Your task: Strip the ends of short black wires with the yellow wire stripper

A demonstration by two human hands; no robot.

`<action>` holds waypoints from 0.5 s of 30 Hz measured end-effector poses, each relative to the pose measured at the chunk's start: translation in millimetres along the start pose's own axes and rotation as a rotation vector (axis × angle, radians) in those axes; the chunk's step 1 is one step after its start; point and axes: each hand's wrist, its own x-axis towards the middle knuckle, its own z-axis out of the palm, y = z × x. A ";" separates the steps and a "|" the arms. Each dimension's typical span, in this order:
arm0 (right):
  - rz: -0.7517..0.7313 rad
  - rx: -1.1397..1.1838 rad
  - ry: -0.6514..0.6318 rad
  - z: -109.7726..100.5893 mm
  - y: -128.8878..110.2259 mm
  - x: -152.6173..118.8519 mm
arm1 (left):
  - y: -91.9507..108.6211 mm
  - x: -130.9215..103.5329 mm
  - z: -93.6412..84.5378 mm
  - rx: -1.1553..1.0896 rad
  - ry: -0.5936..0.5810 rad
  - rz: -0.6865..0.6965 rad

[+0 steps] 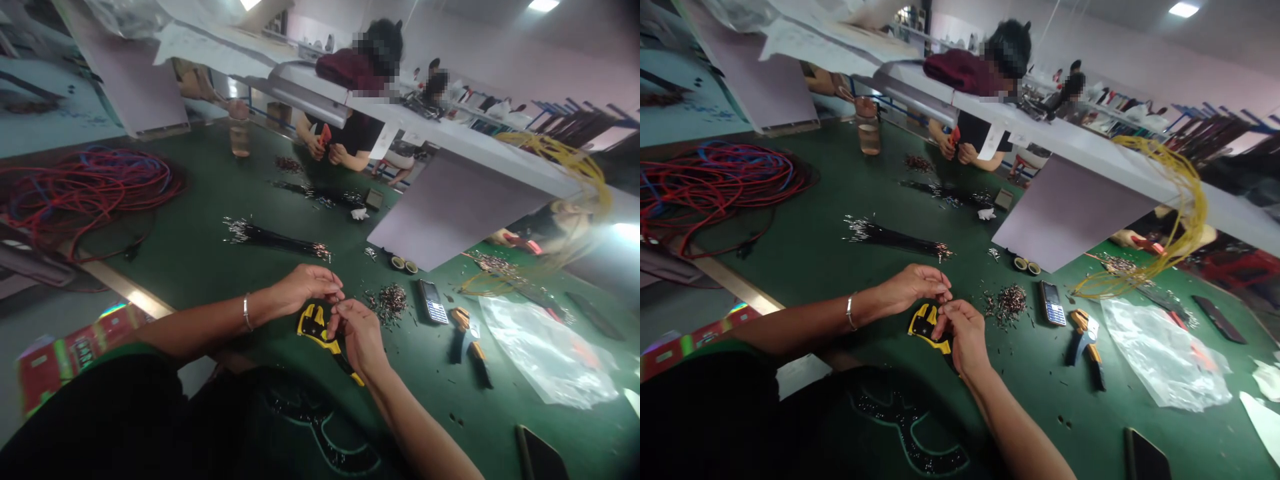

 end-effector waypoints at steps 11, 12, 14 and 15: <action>0.019 -0.076 0.045 -12.0 9.0 0.5 | -15.2 3.5 2.4 -0.061 0.045 0.015; 0.020 -0.087 0.045 -12.0 9.7 1.0 | -14.9 3.1 2.9 -0.068 0.047 0.004; 0.018 -0.120 0.045 -11.9 10.9 1.5 | -14.2 2.2 3.0 -0.078 0.047 -0.019; 0.014 -0.142 0.044 -12.1 11.5 1.5 | -14.1 1.8 2.5 -0.081 0.045 -0.029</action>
